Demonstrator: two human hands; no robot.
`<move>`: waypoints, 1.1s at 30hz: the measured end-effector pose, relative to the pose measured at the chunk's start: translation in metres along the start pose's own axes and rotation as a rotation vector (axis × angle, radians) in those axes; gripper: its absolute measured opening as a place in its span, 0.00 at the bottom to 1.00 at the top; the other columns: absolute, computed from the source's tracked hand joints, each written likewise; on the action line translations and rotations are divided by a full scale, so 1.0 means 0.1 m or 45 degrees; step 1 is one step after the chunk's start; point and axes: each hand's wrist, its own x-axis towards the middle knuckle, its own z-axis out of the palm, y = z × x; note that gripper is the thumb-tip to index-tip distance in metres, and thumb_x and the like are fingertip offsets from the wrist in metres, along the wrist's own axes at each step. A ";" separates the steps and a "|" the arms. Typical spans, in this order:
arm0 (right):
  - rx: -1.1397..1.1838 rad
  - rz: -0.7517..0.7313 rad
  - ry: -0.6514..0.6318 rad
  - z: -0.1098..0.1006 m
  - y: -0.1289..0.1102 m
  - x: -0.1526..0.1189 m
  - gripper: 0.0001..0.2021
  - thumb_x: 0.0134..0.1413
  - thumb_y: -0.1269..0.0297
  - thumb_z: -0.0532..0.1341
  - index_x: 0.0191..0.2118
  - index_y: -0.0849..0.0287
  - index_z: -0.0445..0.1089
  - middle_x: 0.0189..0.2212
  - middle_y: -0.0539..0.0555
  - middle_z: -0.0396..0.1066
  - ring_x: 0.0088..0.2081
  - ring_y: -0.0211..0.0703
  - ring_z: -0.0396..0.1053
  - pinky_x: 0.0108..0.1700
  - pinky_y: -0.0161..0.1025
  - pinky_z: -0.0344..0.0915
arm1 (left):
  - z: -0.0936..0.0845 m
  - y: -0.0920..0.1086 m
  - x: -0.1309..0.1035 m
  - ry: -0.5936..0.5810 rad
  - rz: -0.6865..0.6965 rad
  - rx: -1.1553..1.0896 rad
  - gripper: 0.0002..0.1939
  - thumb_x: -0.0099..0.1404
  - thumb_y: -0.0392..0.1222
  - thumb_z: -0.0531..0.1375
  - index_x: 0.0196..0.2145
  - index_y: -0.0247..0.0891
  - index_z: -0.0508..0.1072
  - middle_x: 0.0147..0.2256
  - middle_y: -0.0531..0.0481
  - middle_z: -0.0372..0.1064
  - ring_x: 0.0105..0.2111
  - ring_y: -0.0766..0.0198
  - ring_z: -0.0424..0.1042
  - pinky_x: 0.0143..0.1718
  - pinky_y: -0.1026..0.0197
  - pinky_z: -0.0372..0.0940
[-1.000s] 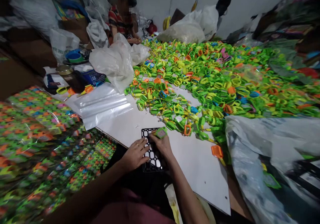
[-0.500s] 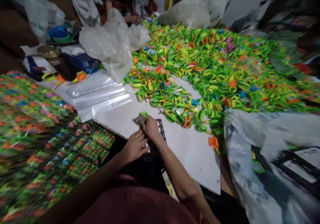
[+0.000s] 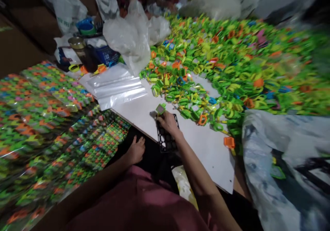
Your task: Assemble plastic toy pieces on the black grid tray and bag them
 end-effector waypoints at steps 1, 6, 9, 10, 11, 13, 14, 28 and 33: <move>-0.030 -0.027 -0.015 -0.07 0.07 -0.03 0.10 0.56 0.65 0.59 0.42 0.62 0.71 0.36 0.57 0.75 0.38 0.46 0.70 0.40 0.36 0.62 | 0.03 0.04 0.08 -0.017 0.023 0.027 0.19 0.52 0.33 0.65 0.43 0.28 0.77 0.53 0.28 0.68 0.60 0.36 0.58 0.60 0.27 0.44; -0.264 0.086 0.194 -0.52 0.45 0.00 0.15 0.59 0.68 0.54 0.49 0.65 0.69 0.44 0.61 0.73 0.41 0.46 0.71 0.45 0.39 0.65 | 0.01 0.11 0.19 0.004 0.135 0.037 0.05 0.53 0.33 0.63 0.25 0.41 0.76 0.29 0.47 0.76 0.43 0.52 0.72 0.58 0.39 0.57; -0.536 0.238 0.236 -0.66 0.44 0.27 0.15 0.59 0.71 0.53 0.50 0.64 0.69 0.45 0.63 0.71 0.43 0.47 0.70 0.42 0.37 0.64 | -0.18 0.05 0.04 0.009 0.152 -0.011 0.07 0.58 0.35 0.59 0.25 0.43 0.75 0.28 0.51 0.74 0.36 0.60 0.72 0.49 0.52 0.66; -0.605 0.265 0.204 -0.67 0.40 0.38 0.15 0.59 0.72 0.53 0.49 0.64 0.69 0.45 0.63 0.71 0.43 0.47 0.70 0.41 0.36 0.64 | -0.31 0.02 -0.01 0.016 0.132 -0.036 0.08 0.61 0.35 0.57 0.27 0.42 0.75 0.29 0.51 0.75 0.34 0.61 0.72 0.45 0.56 0.68; -0.653 0.285 0.167 -0.66 0.35 0.46 0.14 0.58 0.74 0.53 0.48 0.65 0.69 0.44 0.64 0.71 0.43 0.47 0.70 0.39 0.36 0.63 | -0.48 -0.01 -0.03 0.052 0.094 -0.078 0.10 0.63 0.36 0.55 0.29 0.42 0.75 0.30 0.50 0.75 0.34 0.62 0.73 0.42 0.58 0.68; -0.690 0.293 0.131 -0.64 0.26 0.53 0.13 0.58 0.75 0.53 0.46 0.64 0.70 0.43 0.64 0.71 0.42 0.47 0.70 0.37 0.35 0.62 | -0.89 -0.07 0.02 0.234 -0.018 -0.216 0.12 0.67 0.38 0.52 0.36 0.39 0.76 0.34 0.48 0.75 0.35 0.61 0.74 0.40 0.59 0.69; -0.680 0.267 0.148 -0.62 0.24 0.48 0.12 0.58 0.74 0.53 0.45 0.64 0.70 0.42 0.63 0.71 0.41 0.47 0.70 0.36 0.35 0.61 | -1.12 -0.09 0.09 0.412 -0.083 -0.312 0.13 0.68 0.42 0.51 0.41 0.38 0.75 0.38 0.46 0.75 0.38 0.59 0.74 0.42 0.58 0.69; -0.127 0.462 0.217 -0.70 0.64 -0.77 0.07 0.55 0.65 0.57 0.28 0.59 0.68 0.25 0.53 0.68 0.28 0.41 0.63 0.31 0.36 0.54 | -1.94 0.03 1.19 0.193 0.347 -0.449 0.18 0.66 0.45 0.57 0.52 0.39 0.69 0.49 0.44 0.70 0.46 0.56 0.71 0.49 0.55 0.65; 0.657 0.203 0.250 -0.47 0.37 -0.45 0.08 0.49 0.59 0.60 0.30 0.59 0.68 0.25 0.48 0.68 0.27 0.39 0.64 0.31 0.34 0.60 | -1.90 0.01 1.05 0.223 0.383 -0.491 0.19 0.66 0.45 0.58 0.54 0.39 0.68 0.50 0.43 0.70 0.45 0.57 0.72 0.47 0.58 0.66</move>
